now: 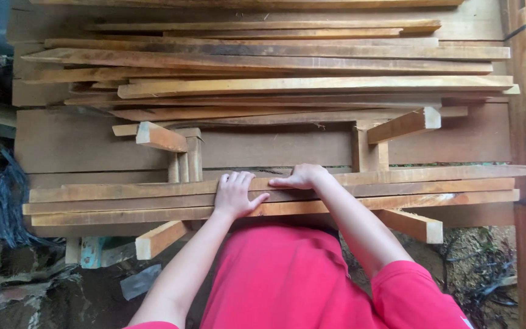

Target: Sorting and arranging wooden planks on a workbench and into a frame.

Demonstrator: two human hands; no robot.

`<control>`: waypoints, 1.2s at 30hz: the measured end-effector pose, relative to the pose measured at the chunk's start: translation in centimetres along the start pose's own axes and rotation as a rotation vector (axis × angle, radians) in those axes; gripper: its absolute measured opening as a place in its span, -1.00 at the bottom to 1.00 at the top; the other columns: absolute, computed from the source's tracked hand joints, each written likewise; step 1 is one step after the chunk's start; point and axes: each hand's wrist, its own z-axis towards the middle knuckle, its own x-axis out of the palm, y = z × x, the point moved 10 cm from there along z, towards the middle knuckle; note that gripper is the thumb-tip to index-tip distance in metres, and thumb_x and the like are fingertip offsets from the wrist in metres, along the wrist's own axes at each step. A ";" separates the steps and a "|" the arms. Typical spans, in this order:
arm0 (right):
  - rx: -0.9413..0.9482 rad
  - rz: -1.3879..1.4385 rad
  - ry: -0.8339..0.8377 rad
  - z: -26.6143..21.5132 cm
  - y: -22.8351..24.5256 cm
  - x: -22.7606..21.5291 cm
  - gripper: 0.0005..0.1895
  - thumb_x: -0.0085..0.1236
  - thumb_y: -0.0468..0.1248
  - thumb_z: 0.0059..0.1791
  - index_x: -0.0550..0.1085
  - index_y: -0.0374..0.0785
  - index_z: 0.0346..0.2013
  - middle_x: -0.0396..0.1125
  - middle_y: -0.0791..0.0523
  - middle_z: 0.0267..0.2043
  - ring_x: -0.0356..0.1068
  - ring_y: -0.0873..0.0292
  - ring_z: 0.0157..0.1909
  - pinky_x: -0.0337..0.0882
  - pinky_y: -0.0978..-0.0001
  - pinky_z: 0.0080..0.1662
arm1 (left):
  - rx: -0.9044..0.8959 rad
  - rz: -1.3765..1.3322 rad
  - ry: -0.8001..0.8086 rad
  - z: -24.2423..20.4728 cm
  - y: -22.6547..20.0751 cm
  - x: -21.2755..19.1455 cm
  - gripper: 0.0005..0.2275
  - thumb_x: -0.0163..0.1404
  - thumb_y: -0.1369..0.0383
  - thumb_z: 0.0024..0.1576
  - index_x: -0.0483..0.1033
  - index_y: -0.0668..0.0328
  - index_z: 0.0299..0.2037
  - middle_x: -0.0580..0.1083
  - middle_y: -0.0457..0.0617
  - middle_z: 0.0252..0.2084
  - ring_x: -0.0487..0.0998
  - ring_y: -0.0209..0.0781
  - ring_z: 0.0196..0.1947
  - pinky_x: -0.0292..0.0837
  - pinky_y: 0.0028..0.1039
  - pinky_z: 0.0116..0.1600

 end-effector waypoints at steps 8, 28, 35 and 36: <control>-0.003 0.024 -0.008 -0.4 0.3 -0.2 0.23 -0.22 0.76 -0.38 0.57 -0.13 0.09 0.37 0.03 0.31 0.26 0.01 0.42 0.30 0.10 0.34 | 0.007 0.020 -0.055 -0.2 0.1 -0.1 -0.41 -0.12 -0.33 0.04 0.45 -0.10 0.04 0.46 -0.21 -0.06 0.50 -0.17 -0.06 0.32 -0.19 0.09; -0.410 -0.091 -0.771 -2.5 1.3 -1.4 -0.44 0.03 0.37 -0.05 0.58 -0.01 -0.25 0.52 0.14 -0.24 0.53 0.06 -0.07 0.45 0.16 -0.06 | -0.003 -0.019 -0.011 0.1 0.2 -0.1 -0.44 -0.09 -0.28 0.07 0.45 -0.13 0.08 0.47 -0.24 -0.01 0.50 -0.21 0.04 0.28 -0.20 0.19; -0.443 -0.143 -0.937 -3.3 0.7 -0.3 -0.43 0.07 0.39 -0.10 0.56 0.08 -0.11 0.50 0.24 -0.21 0.48 0.17 -0.06 0.37 0.26 -0.02 | 0.084 0.025 -0.082 -0.7 -0.6 0.1 -0.36 -0.06 -0.30 0.04 0.35 -0.16 0.21 0.38 -0.21 0.19 0.35 -0.21 0.27 0.15 -0.20 0.32; -0.442 -0.154 -0.937 -3.1 0.6 -0.2 -0.42 0.05 0.41 -0.09 0.56 0.10 -0.10 0.50 0.24 -0.20 0.48 0.17 -0.05 0.37 0.25 -0.01 | 0.134 0.018 -0.086 -0.9 -1.0 0.2 -0.32 -0.04 -0.33 0.01 0.34 -0.16 0.24 0.35 -0.20 0.26 0.29 -0.20 0.34 0.07 -0.18 0.39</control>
